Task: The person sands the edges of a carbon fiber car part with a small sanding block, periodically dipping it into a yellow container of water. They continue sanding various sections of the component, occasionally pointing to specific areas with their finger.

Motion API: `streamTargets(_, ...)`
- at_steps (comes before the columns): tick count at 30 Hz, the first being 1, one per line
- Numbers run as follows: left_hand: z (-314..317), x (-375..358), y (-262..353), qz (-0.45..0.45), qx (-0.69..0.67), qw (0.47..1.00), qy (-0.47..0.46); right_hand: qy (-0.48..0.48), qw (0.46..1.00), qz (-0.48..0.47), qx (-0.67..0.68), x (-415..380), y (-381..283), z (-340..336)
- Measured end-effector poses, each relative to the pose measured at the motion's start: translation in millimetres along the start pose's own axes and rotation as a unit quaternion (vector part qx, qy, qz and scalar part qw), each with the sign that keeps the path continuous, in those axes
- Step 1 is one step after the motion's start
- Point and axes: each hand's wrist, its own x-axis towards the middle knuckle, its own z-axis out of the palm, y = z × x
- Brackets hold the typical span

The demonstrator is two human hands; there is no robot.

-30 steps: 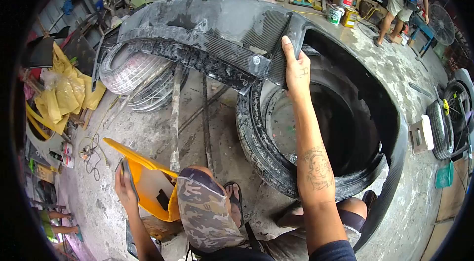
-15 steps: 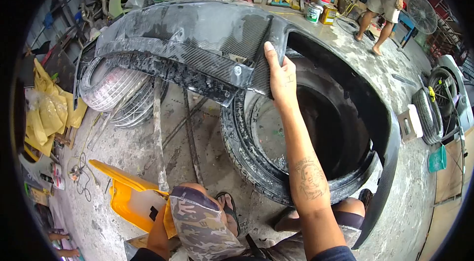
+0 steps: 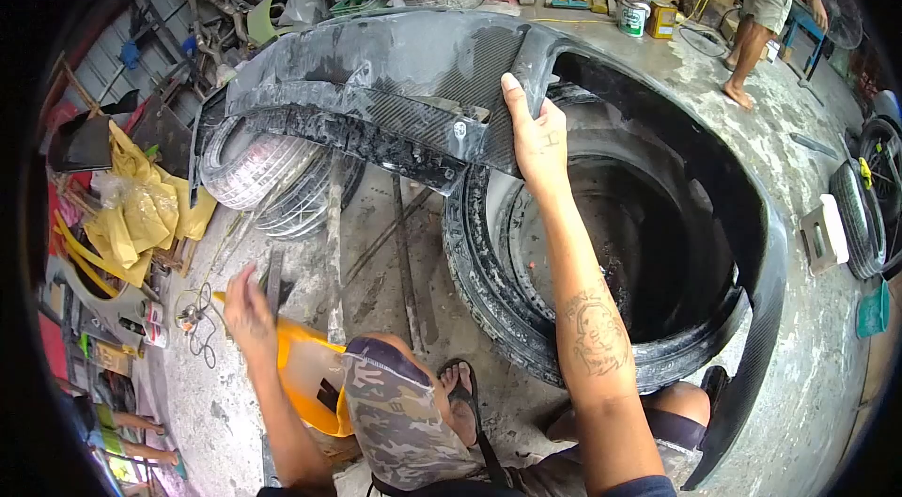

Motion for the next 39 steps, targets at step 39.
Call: streamTargets(39, 131, -10, 193, -0.253, -0.655, 0.592, -0.396, -0.018, 0.99, 0.102, -0.094, -162, -33, -86)
